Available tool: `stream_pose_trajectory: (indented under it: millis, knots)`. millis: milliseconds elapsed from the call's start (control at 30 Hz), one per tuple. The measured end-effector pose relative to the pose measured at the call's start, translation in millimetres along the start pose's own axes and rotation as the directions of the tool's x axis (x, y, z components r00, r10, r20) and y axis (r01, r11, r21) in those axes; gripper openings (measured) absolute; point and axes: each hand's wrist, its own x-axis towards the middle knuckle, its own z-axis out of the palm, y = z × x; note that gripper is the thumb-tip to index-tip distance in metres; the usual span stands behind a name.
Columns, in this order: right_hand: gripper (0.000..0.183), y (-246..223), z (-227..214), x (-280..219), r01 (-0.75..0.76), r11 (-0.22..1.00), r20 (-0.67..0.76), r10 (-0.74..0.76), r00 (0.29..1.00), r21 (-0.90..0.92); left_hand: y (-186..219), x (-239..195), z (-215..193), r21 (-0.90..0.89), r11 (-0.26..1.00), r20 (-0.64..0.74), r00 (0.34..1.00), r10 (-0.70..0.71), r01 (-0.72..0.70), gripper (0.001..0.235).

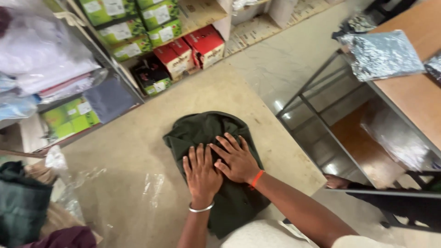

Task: The person folds a dark green shirt on a table, smoothing it flat and folding the sleeves and body into a neat rectangle, then wraps the folded shirt in a clear plastic bag. They then take an olive green shirt, unfold it, and spread it flat on the table to begin folding it.

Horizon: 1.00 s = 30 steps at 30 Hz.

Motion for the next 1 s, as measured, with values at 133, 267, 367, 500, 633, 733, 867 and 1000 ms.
stream_pose_trajectory:
  millis: [133,267,367,500,633,733,867,1000]
  knots:
    - [0.063,-1,3,2,0.009,1.000,0.018,-0.009,1.000,-0.001,-3,0,0,0.009,1.000,-0.014,1.000,-0.011,0.011,0.053]
    - [0.062,-1,2,2,-0.004,1.000,0.046,0.004,0.999,-0.003,-3,1,1,0.004,0.999,-0.002,0.999,-0.041,0.041,0.054]
    - [0.064,-2,2,2,-0.009,1.000,0.045,0.008,0.999,0.007,-5,0,3,0.006,1.000,-0.021,1.000,-0.014,0.014,0.052]
    - [0.062,-2,4,-1,-0.002,1.000,0.026,0.002,1.000,0.001,-3,-3,1,0.016,0.999,-0.030,0.999,-0.029,0.029,0.051]
    - [0.064,-3,4,-6,-0.019,1.000,0.047,0.019,0.999,0.001,-2,-5,-2,0.039,0.999,-0.023,1.000,-0.017,0.018,0.054]
    - [0.065,-4,3,-14,-0.010,1.000,0.060,0.011,0.998,-0.005,1,-14,0,0.040,0.999,-0.009,1.000,-0.023,0.023,0.054]
    - [0.066,-8,5,-25,-0.007,1.000,0.043,0.008,0.999,-0.010,1,-25,2,0.035,0.999,-0.006,1.000,-0.023,0.023,0.055]
    - [0.067,-9,2,-25,-0.005,1.000,0.040,0.005,0.999,-0.009,0,-28,6,0.008,1.000,0.012,1.000,-0.027,0.027,0.055]
